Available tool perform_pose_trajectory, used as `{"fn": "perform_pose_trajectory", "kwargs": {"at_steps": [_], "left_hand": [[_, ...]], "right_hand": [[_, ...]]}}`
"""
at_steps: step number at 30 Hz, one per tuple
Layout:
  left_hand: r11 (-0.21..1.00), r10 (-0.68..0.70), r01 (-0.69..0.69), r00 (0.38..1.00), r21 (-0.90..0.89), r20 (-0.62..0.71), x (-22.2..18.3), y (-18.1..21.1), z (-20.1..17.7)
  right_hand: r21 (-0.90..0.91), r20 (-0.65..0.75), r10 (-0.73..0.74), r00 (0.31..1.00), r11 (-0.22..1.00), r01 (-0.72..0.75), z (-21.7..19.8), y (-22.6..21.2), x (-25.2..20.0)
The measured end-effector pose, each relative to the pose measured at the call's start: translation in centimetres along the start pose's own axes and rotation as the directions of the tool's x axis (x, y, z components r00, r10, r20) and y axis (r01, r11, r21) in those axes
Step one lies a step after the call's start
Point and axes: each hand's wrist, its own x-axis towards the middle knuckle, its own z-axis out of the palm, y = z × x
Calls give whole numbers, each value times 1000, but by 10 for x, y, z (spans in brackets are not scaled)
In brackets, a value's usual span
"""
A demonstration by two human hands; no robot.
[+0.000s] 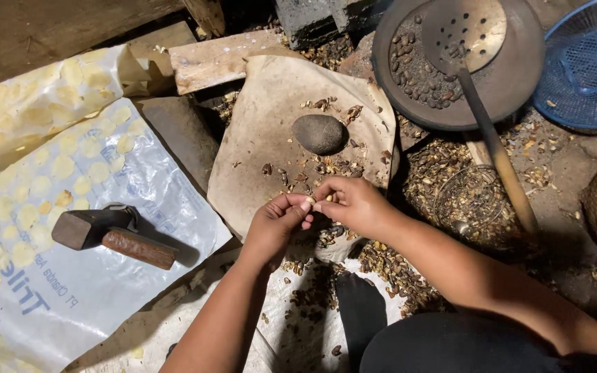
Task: Cracking nuts using a stone and a wooden hammer to extract kernels
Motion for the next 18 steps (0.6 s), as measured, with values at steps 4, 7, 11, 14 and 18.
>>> {"fn": "perform_pose_trajectory", "kwargs": {"at_steps": [4, 7, 11, 14, 18], "left_hand": [[998, 30, -30, 1000, 58, 2, 0, 6, -2], [995, 19, -19, 1000, 96, -2, 0, 10, 1], [997, -53, 52, 999, 63, 12, -3, 12, 6], [993, -119, 119, 993, -19, 6, 1, 6, 5], [975, -179, 178, 984, -134, 4, 4, -1, 4]], "right_hand": [[-80, -17, -44, 999, 996, 43, -3, 4, 2], [-198, -50, -266, 963, 947, 251, -4, 15, 11], [-156, -52, -335, 941, 933, 323, -2, 21, 12], [-117, -58, -338, 939, 937, 330, -1, 24, 12], [-107, -15, -266, 964, 959, 263, -5, 10, 9]]}}
